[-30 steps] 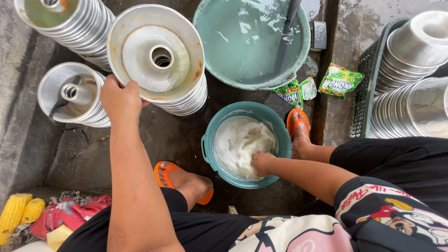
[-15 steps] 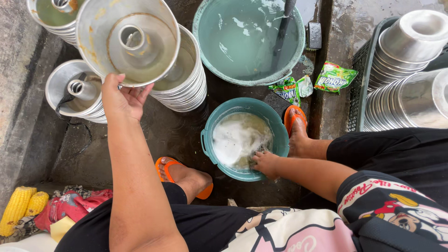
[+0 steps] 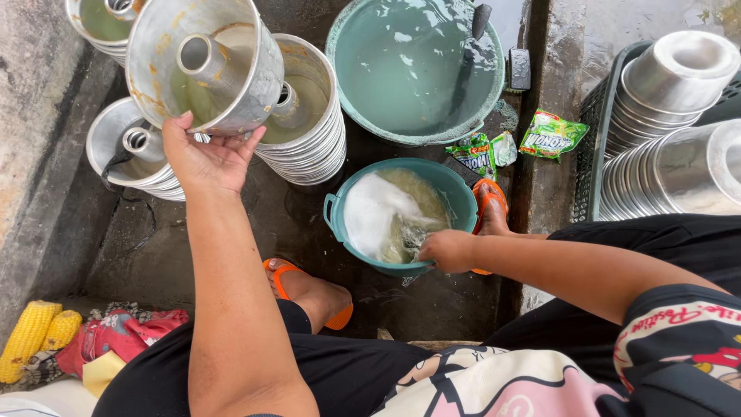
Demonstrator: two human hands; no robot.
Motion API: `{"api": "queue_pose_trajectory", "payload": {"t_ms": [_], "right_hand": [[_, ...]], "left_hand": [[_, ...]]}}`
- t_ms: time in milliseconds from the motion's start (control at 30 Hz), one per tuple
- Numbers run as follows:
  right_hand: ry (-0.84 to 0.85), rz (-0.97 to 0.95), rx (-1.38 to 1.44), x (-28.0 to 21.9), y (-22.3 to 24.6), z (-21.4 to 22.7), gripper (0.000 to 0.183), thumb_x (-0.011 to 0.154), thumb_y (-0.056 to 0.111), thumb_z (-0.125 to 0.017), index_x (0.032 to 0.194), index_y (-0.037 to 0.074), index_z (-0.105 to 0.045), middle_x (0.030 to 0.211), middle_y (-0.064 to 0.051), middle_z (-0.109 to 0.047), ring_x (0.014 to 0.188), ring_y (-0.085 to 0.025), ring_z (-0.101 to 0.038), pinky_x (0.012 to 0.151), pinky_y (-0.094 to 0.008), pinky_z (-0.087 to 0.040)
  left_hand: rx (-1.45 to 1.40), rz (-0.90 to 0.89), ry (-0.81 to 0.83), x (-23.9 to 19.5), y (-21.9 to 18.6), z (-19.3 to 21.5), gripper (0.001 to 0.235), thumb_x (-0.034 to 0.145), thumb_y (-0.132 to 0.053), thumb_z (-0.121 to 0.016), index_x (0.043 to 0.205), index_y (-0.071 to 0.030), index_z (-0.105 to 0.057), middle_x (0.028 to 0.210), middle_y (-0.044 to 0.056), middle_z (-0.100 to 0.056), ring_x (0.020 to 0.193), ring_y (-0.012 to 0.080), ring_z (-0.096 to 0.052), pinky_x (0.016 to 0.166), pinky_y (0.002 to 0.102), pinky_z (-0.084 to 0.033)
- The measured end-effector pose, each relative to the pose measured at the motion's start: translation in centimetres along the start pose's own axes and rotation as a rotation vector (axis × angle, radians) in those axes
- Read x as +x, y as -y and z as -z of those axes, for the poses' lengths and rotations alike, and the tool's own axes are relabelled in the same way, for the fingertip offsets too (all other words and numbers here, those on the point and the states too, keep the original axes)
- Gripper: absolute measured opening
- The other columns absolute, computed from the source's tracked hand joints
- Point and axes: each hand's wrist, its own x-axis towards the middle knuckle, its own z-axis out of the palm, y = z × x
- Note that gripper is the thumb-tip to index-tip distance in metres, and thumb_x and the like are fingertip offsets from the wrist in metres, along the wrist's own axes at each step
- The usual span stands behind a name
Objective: The person scrubs the inside and outside of metal containers with a sponge, rinses them in a basin of water, and places them into a basket. The process is repeated for multiple containers.
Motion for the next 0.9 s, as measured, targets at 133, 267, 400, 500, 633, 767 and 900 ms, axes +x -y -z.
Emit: {"api": "queue_pose_trajectory", "payload": {"t_ms": [133,267,400,500,633,767,900], "right_hand": [[0.129,-0.159,-0.102,0.6,0.5,4.8,0.021,0.094,0.028,-0.068,0.101,0.009,-0.073,0.096,-0.009,-0.074,0.098,-0.031,-0.069,0.088,-0.046,-0.054],[0.016,-0.223,-0.059,2.0,0.1,8.7,0.034,0.087,0.031,-0.073,0.116,0.015,-0.074,0.107,-0.011,-0.074,0.102,-0.034,-0.069,0.089,-0.047,-0.053],[0.013,-0.280,-0.036,3.1,-0.9,11.9,0.043,0.086,0.034,-0.074,0.123,0.013,-0.071,0.111,-0.015,-0.073,0.106,-0.036,-0.068,0.093,-0.046,-0.052],[0.025,-0.315,-0.028,4.1,-1.9,13.4,0.047,0.085,0.034,-0.075,0.126,0.013,-0.070,0.111,-0.018,-0.073,0.108,-0.037,-0.067,0.094,-0.046,-0.051],[0.035,-0.298,-0.028,5.6,-3.4,14.9,0.047,0.083,0.032,-0.076,0.125,0.012,-0.070,0.110,-0.017,-0.073,0.108,-0.037,-0.067,0.092,-0.046,-0.051],[0.095,-0.275,-0.033,7.0,-4.8,15.9,0.045,0.082,0.032,-0.077,0.122,0.011,-0.072,0.105,-0.017,-0.074,0.103,-0.036,-0.069,0.089,-0.046,-0.052],[0.126,-0.260,-0.010,7.8,-5.2,17.0,0.044,0.083,0.033,-0.076,0.122,0.011,-0.071,0.105,-0.015,-0.075,0.102,-0.035,-0.069,0.087,-0.046,-0.052]], "left_hand": [[0.000,-0.001,0.041,0.3,0.1,0.4,0.080,0.076,-0.033,-0.069,0.146,-0.014,-0.036,0.146,0.022,-0.040,0.138,0.0454,-0.050,0.103,0.074,-0.046],[-0.026,0.034,-0.011,0.4,0.5,0.4,0.081,0.076,-0.032,-0.070,0.147,-0.015,-0.035,0.145,0.022,-0.040,0.139,0.0453,-0.049,0.103,0.075,-0.046],[-0.021,0.034,-0.010,0.5,0.8,0.5,0.082,0.075,-0.032,-0.070,0.147,-0.016,-0.035,0.144,0.018,-0.039,0.141,0.0431,-0.048,0.103,0.075,-0.045],[-0.028,0.032,-0.018,0.8,0.9,0.7,0.083,0.075,-0.032,-0.070,0.148,-0.016,-0.034,0.146,0.019,-0.038,0.141,0.0433,-0.047,0.103,0.075,-0.045],[-0.019,0.034,-0.017,1.0,1.1,0.7,0.087,0.074,-0.033,-0.070,0.149,-0.017,-0.029,0.151,0.023,-0.035,0.142,0.0443,-0.046,0.104,0.074,-0.045],[0.002,0.036,0.000,1.0,1.5,0.4,0.090,0.075,-0.035,-0.071,0.151,-0.014,-0.027,0.153,0.025,-0.033,0.143,0.0457,-0.044,0.105,0.072,-0.045],[0.041,0.026,-0.038,1.0,1.8,0.1,0.089,0.076,-0.036,-0.069,0.151,-0.015,-0.025,0.150,0.025,-0.034,0.143,0.0442,-0.044,0.105,0.071,-0.046]]}}
